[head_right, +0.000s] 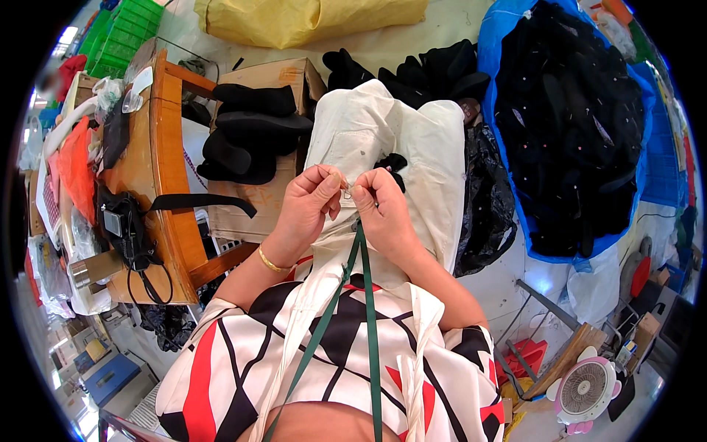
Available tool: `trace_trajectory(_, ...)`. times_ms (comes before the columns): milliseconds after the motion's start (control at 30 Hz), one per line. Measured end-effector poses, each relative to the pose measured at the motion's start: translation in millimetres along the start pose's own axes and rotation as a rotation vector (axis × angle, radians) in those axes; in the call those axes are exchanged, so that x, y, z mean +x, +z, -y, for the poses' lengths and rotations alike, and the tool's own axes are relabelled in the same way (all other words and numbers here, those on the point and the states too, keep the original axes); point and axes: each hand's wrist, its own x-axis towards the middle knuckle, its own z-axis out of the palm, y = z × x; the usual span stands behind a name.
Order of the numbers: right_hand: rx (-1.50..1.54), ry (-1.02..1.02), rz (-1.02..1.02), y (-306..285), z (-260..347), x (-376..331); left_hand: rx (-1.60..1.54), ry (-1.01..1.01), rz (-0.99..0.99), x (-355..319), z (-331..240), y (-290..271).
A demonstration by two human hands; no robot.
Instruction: The person sits on the floor and hand-sews a black shoe using a needle and thread. They repeatedly insert the needle into the shoe's upper and pull the thread tight to secure the material. The person works on a single shoe for the duration of the clip, surrounded by other shoes and materials.
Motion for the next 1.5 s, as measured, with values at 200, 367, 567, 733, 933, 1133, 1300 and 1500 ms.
trace_trajectory(200, -0.082, -0.003, -0.028, 1.4, 6.6, 0.1, 0.17, 0.04, 0.025, -2.1, -4.0, 0.7)
trace_trajectory(367, -0.146, -0.028, -0.037, 2.5, 10.0, -0.3, 0.281, 0.052, 0.019, -1.9, -0.8, -2.3)
trace_trajectory(567, -0.083, 0.011, -0.053, 2.9, 4.2, 0.5, 0.236, 0.087, -0.014, -7.8, -4.4, 7.9)
trace_trajectory(733, -0.127, 0.017, -0.052, 3.1, 4.7, 0.5, 0.382, 0.24, 0.006, -6.8, 2.1, 5.6)
trace_trajectory(933, 0.189, 0.178, 0.026, 4.0, 1.6, -2.0, 0.156, 0.032, 0.028, 1.3, 5.8, -2.9)
trace_trajectory(1133, 0.433, 0.242, 0.036, 5.0, 1.0, 1.5, 0.039, -0.013, 0.014, 3.1, 5.2, -2.1)
trace_trajectory(1300, 0.417, 0.223, 0.069, -3.9, -6.7, 4.1, 0.061, 0.006, -0.003, 4.0, 3.3, -3.8)
trace_trajectory(1500, 0.328, 0.232, 0.071, -2.5, -0.8, 2.5, 0.083, 0.017, -0.018, 2.5, 4.9, -3.4)
